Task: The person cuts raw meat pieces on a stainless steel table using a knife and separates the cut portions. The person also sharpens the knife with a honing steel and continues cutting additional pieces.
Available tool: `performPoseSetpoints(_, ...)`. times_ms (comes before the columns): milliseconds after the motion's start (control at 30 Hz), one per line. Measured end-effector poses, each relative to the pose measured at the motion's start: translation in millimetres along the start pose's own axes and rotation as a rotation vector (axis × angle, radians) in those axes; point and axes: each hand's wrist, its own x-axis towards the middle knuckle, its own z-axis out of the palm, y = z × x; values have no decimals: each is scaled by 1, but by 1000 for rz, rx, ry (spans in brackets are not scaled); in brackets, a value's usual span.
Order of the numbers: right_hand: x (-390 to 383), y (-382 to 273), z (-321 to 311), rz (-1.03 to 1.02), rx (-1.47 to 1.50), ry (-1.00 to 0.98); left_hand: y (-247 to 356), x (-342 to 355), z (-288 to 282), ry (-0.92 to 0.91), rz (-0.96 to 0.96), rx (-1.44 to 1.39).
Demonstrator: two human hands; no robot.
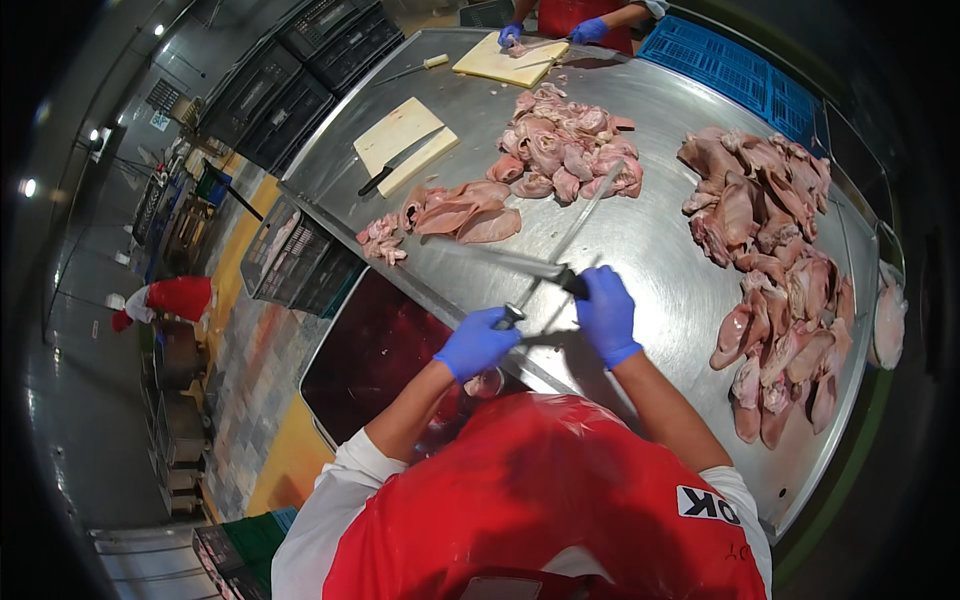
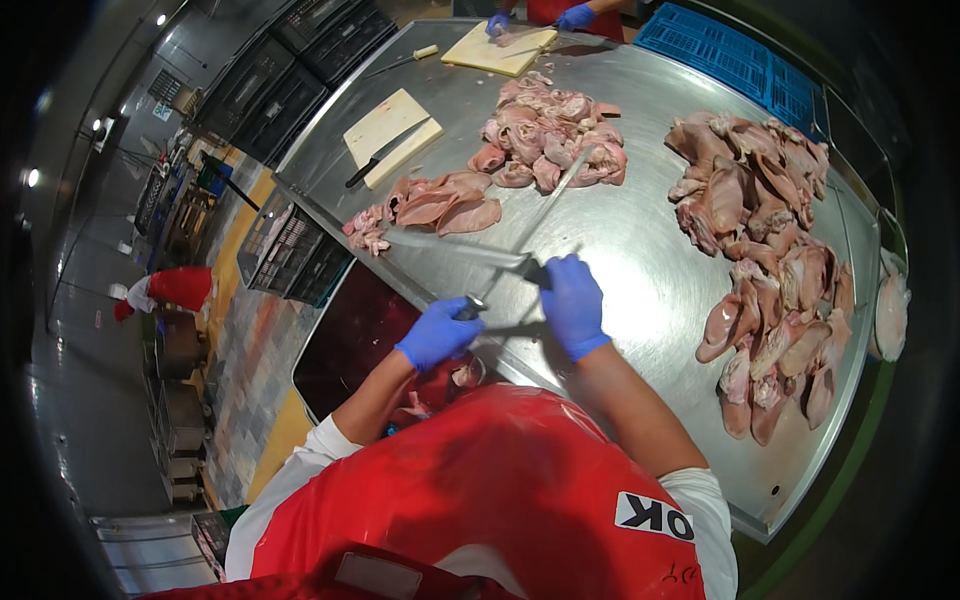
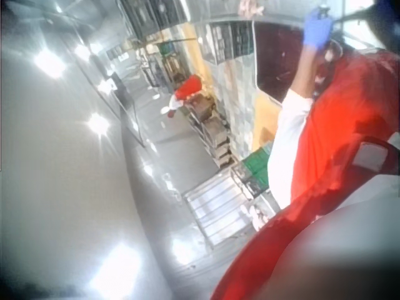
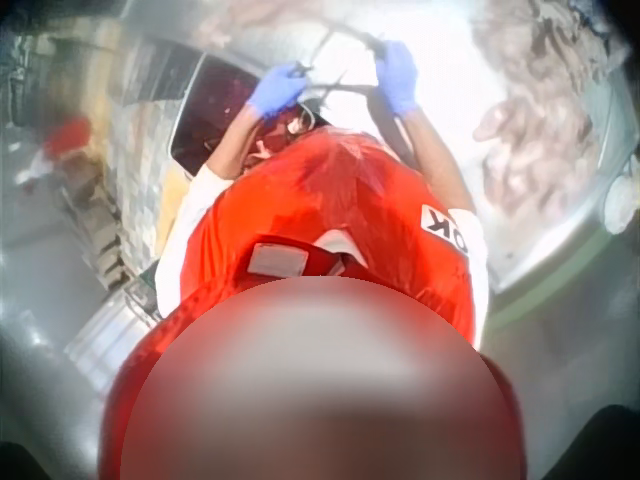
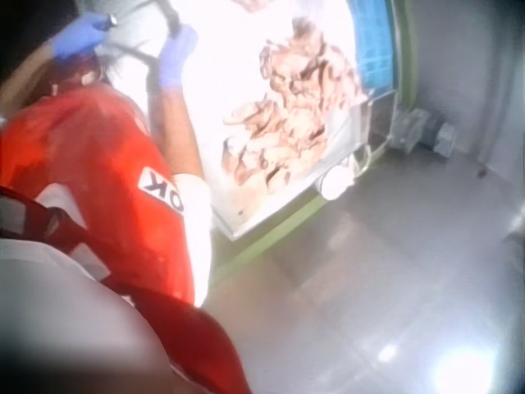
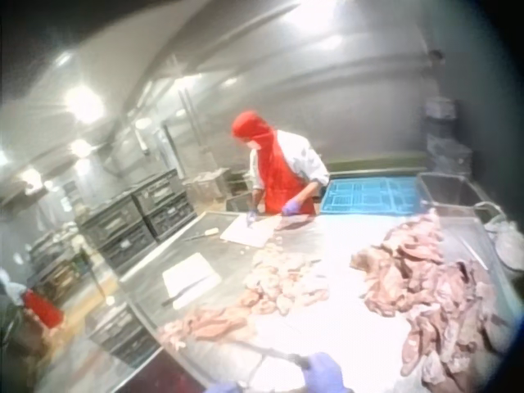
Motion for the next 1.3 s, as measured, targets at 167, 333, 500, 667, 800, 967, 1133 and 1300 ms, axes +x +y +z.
performPoseSetpoints(167,-21,135,-9,575,18,-94,19,-29,-22,-3,93,130)
performPoseSetpoints(333,-38,187,-38,690,170,221,-9,-43,-43,117,-26,115)
performPoseSetpoints(500,-26,-2,6,13,-10,-474,-2,-18,-12,-23,-40,83)
performPoseSetpoints(667,-39,217,-33,905,-167,-148,-8,-43,-42,70,82,263)
performPoseSetpoints(800,-56,257,-34,665,340,68,-28,-32,-79,202,201,386)
performPoseSetpoints(967,58,69,-58,781,658,-373,5,-27,-76,232,249,483)
performPoseSetpoints(1133,87,60,-54,681,712,-401,46,-27,-74,240,350,578)
performPoseSetpoints(1300,-31,131,-51,386,-304,-1215,44,-40,-101,358,290,571)
